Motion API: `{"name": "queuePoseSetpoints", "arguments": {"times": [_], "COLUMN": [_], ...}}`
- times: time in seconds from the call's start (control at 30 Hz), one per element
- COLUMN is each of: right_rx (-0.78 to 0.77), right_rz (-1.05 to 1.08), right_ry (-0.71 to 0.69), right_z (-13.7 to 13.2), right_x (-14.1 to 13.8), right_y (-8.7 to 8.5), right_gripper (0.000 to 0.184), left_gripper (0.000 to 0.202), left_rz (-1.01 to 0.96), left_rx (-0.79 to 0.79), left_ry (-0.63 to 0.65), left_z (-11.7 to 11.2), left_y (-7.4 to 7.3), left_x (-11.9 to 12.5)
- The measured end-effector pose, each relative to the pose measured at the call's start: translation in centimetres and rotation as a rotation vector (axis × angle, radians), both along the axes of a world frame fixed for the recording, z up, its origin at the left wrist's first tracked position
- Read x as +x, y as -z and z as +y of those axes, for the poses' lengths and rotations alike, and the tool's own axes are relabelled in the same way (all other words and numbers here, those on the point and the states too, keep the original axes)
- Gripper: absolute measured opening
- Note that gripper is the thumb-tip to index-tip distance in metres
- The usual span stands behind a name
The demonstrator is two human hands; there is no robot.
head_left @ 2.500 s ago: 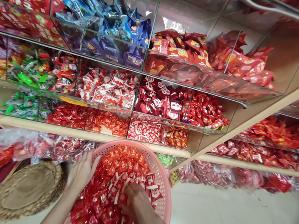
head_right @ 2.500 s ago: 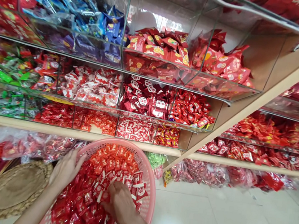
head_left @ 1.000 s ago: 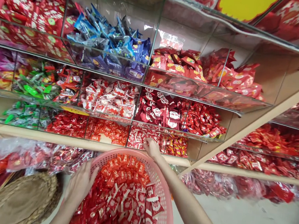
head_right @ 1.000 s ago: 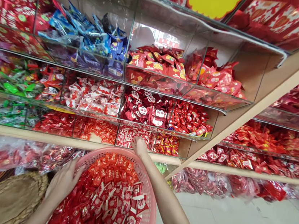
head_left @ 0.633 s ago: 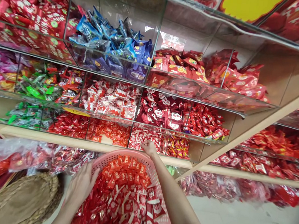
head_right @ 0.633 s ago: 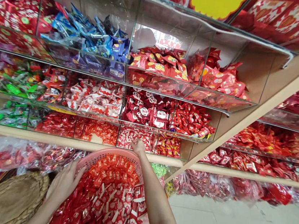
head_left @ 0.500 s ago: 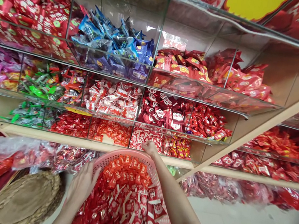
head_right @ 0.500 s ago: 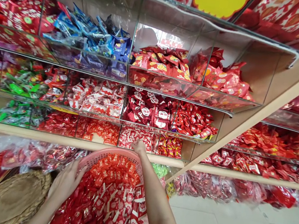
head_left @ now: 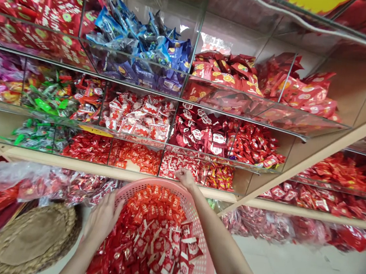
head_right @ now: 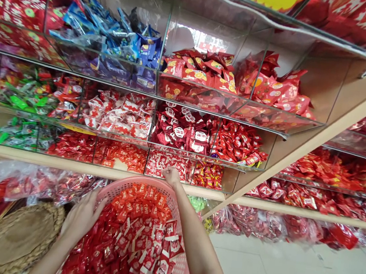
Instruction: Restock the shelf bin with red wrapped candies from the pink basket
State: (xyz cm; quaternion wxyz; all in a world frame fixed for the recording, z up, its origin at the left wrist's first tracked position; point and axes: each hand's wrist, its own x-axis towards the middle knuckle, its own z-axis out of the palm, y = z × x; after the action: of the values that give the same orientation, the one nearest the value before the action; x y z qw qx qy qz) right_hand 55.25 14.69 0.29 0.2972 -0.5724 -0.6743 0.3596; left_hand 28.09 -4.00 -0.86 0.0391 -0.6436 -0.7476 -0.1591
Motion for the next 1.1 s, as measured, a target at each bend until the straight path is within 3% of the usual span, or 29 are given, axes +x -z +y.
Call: {"name": "queuePoseSetpoints", "arguments": {"times": [0.13, 0.27, 0.37, 0.53, 0.77, 1.1], "right_rx": [0.067, 0.111, 0.035, -0.109, -0.137, -0.202], "right_rz": [0.145, 0.273, 0.33, 0.28, 0.246, 0.25], "right_ry": [0.002, -0.012, -0.051, -0.144, -0.124, -0.079], "right_z": [-1.7, -5.4, -9.0, -13.4, -14.4, -14.9], "right_x": [1.5, 3.3, 3.8, 3.4, 3.4, 3.1], "right_y": [-2.0, -3.4, -3.2, -1.0, 1.2, 1.3], "right_gripper": [0.027, 0.021, 0.017, 0.015, 0.01, 0.007], "left_gripper": [0.05, 0.05, 0.05, 0.051, 0.051, 0.05], "left_rz": [0.013, 0.02, 0.029, 0.024, 0.016, 0.017], "left_rx": [-0.008, -0.008, 0.004, 0.006, -0.012, -0.001], "left_ry": [0.0, -0.003, -0.003, -0.004, -0.011, 0.006], "left_z": [0.0, 0.1, 0.1, 0.1, 0.1, 0.2], "left_y": [0.1, 0.3, 0.5, 0.6, 0.4, 0.3], "left_x": [0.0, -0.1, -0.2, -0.1, -0.1, -0.1]}}
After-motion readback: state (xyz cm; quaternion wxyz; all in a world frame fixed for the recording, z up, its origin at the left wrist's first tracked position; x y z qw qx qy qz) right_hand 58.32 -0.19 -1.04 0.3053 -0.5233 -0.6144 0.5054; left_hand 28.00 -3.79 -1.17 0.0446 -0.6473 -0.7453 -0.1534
